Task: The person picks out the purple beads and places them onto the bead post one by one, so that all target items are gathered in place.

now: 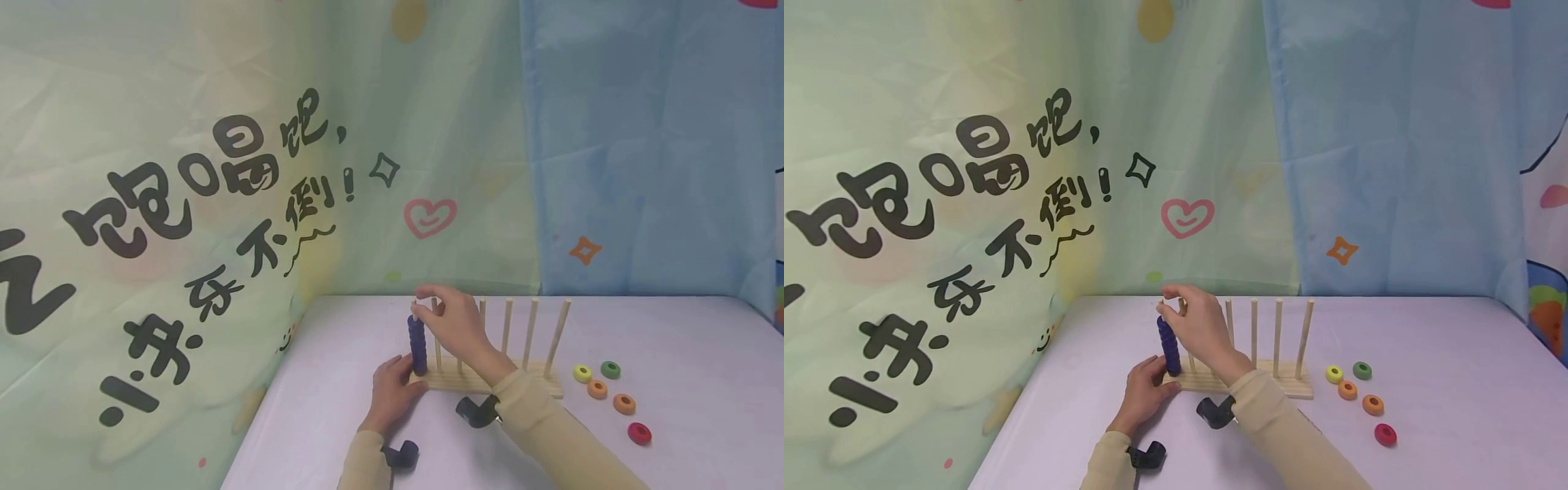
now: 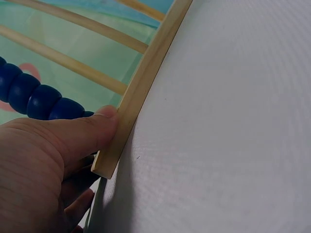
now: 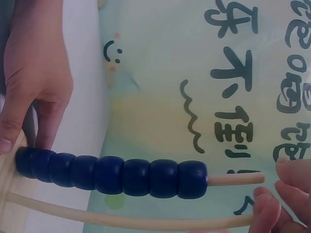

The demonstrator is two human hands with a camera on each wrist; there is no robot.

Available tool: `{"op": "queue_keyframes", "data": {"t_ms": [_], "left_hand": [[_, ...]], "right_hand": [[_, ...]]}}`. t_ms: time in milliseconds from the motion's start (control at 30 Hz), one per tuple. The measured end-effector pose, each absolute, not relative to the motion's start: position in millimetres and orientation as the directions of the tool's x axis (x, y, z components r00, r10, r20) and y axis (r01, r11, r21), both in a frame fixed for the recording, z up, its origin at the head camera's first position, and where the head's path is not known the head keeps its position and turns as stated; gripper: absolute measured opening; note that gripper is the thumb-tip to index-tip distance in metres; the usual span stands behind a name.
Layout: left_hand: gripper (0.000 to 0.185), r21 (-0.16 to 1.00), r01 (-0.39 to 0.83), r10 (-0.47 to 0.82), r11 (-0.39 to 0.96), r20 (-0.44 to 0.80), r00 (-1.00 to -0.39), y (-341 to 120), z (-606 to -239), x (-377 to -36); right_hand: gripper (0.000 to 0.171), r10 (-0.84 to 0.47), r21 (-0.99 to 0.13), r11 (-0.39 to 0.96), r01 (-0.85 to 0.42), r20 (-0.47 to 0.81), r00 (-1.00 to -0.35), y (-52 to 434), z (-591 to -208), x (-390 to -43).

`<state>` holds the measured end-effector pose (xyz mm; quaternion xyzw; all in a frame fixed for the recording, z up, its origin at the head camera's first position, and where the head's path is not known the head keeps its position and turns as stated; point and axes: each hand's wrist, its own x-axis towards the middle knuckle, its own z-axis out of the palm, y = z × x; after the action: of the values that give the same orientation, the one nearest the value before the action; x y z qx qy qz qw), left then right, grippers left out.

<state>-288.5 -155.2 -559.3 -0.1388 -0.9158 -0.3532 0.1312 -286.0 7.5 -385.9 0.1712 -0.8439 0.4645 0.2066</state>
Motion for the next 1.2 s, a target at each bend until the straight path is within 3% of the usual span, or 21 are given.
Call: {"op": "queue_keyframes", "data": {"t_ms": [300,833,1200], "left_hand": [[0.055,0.581,0.395,0.176,0.712,0.397,-0.901,-155,-561,-290],[0.055,0.549,0.43,0.185,0.717,0.444,-0.877,-158,-566,-293],[0.056,0.576,0.397,0.169,0.715,0.409,-0.897,-157,-565,-292]], "right_hand": [[0.022,-0.066,-0.757,0.416,-0.503,0.527,-0.848,11,-386,-271],[0.022,-0.062,-0.77,0.466,-0.435,0.463,-0.884,23,-434,-257],[0.021,-0.035,-0.822,0.46,-0.335,0.361,-0.932,27,-469,-247]]}}
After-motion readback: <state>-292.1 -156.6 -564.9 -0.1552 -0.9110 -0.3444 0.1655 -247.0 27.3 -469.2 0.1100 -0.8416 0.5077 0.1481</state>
